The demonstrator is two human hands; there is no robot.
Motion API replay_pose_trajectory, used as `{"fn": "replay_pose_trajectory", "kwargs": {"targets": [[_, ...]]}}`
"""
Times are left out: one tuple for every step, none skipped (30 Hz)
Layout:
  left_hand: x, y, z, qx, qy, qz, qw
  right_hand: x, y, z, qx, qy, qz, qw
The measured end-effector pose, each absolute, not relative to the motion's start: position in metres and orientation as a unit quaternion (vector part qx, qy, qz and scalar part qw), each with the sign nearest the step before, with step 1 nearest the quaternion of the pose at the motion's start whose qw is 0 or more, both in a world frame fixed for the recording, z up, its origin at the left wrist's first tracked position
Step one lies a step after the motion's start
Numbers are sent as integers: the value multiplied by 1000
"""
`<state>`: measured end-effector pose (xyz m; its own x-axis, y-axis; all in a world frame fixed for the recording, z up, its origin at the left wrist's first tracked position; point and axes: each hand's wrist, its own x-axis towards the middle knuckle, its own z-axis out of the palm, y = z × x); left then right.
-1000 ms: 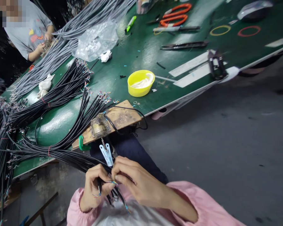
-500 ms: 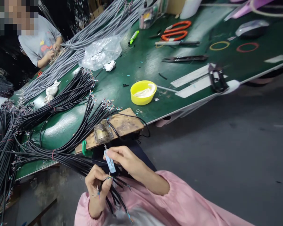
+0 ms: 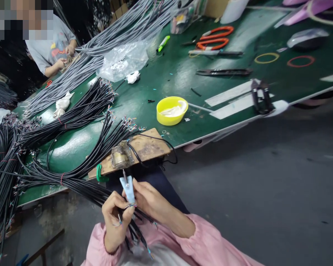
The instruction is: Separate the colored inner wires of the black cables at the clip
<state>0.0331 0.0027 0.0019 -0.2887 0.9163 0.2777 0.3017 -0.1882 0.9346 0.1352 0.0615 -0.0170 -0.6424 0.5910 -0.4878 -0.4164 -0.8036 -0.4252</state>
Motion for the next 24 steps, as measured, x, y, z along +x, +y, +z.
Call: {"fn": "replay_pose_trajectory", "kwargs": {"targets": [[34, 2, 2, 534, 573, 560, 271, 136, 59, -20, -322, -131, 894, 283], [34, 2, 3, 537, 571, 561, 268, 137, 56, -22, -326, -130, 892, 285], [33, 1, 3, 539, 567, 563, 267, 137, 54, -25, -327, -139, 890, 286], [33, 0, 3, 541, 560, 566, 270, 138, 52, -28, -324, -160, 888, 286], [31, 0, 3, 545, 550, 569, 279, 139, 51, -31, -318, -190, 884, 286], [27, -1, 2, 549, 535, 571, 295, 139, 49, -34, -310, -221, 880, 285], [23, -2, 1, 554, 517, 569, 320, 138, 47, -37, -302, -250, 875, 283], [18, -3, 0, 554, 502, 561, 355, 138, 45, -41, -294, -274, 871, 282], [11, -3, -2, 538, 497, 548, 404, 136, 42, -44, -286, -294, 869, 278], [4, -4, -4, 506, 501, 531, 459, 134, 39, -47, -277, -310, 868, 272], [-2, -4, -6, 462, 512, 512, 512, 131, 36, -50, -268, -326, 868, 263], [-8, -5, -9, 415, 524, 493, 556, 128, 33, -53, -256, -347, 866, 252], [-14, -5, -10, 377, 534, 477, 588, 125, 29, -55, -244, -373, 862, 240], [-17, -5, -12, 348, 541, 463, 610, 122, 26, -56, -234, -399, 856, 229], [-20, -5, -12, 328, 545, 454, 625, 120, 24, -57, -226, -424, 848, 221], [-21, -5, -13, 311, 548, 449, 634, 118, 21, -57, -223, -446, 839, 217], [-21, -5, -13, 288, 552, 446, 643, 117, 20, -56, -225, -461, 831, 217], [-21, -4, -12, 266, 556, 446, 649, 118, 20, -55, -228, -475, 821, 221], [-20, -4, -12, 250, 560, 448, 651, 119, 20, -52, -232, -490, 808, 230], [-18, -5, -11, 242, 562, 450, 650, 122, 21, -50, -238, -506, 791, 248], [-16, -5, -11, 240, 564, 450, 649, 125, 23, -47, -246, -524, 768, 273], [-15, -5, -10, 242, 567, 446, 649, 129, 25, -44, -258, -540, 741, 305], [-13, -5, -10, 242, 571, 441, 648, 132, 27, -42, -274, -552, 710, 340], [-12, -5, -9, 241, 577, 436, 648, 135, 28, -40, -293, -558, 682, 372]]}}
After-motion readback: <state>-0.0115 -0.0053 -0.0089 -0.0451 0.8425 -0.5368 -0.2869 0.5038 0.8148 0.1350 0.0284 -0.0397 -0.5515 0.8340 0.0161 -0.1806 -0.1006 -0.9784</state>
